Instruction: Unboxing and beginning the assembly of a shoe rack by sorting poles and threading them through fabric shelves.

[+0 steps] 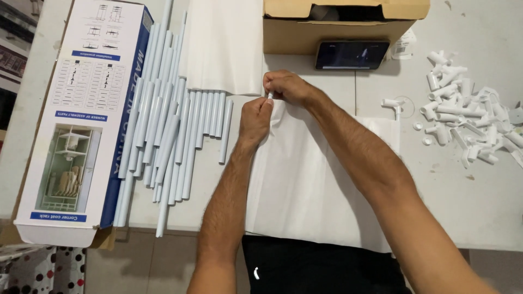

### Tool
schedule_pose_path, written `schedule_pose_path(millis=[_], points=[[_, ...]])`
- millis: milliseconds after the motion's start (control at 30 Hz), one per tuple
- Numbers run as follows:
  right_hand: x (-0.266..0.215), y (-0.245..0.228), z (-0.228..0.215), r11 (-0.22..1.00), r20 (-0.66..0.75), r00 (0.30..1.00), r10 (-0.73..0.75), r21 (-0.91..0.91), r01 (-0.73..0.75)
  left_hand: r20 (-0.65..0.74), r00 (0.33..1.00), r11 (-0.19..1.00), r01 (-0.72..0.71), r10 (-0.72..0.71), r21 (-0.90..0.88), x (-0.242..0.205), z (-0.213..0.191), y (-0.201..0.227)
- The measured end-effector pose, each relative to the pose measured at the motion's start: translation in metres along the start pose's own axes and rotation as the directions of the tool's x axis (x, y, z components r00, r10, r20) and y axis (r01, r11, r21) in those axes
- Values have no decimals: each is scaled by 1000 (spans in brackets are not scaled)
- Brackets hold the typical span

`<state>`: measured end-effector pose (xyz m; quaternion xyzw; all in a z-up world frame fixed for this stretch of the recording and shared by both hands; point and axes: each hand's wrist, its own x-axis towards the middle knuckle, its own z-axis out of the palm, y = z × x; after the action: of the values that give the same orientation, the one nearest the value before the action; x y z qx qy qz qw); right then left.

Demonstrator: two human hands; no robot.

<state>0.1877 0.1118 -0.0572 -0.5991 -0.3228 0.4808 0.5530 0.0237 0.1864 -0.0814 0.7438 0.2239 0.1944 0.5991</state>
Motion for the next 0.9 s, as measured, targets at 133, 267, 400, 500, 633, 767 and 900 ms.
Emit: schedule_pose_path(millis=[133,267,400,500,633,767,900], points=[[14,13,-10,986,18,1000,-6,-168,9,-36,999,1000,-26,26,-8,-1,1,4],[12,8,-7,901,55,997,62,-433,-32,-41,997,998,-63,63,4,-4,0,2],[11,5,-5,989,61,998,-19,-147,27,-59,993,995,-100,99,-17,5,-2,-3],[1,7,-4,973,5,995,-100,-208,98,-38,997,998,-63,63,-2,6,2,-6],[-40,-35,12,763,-128,978,-167,-645,46,-43,997,998,65,-65,-5,-3,4,4],[-125,-56,11,609,-186,937,-296,-792,35,-32,992,993,122,-122,-7,-4,2,8],[-235,-36,-19,485,-224,880,-418,-874,8,-27,980,980,197,-198,-7,-25,-7,53]])
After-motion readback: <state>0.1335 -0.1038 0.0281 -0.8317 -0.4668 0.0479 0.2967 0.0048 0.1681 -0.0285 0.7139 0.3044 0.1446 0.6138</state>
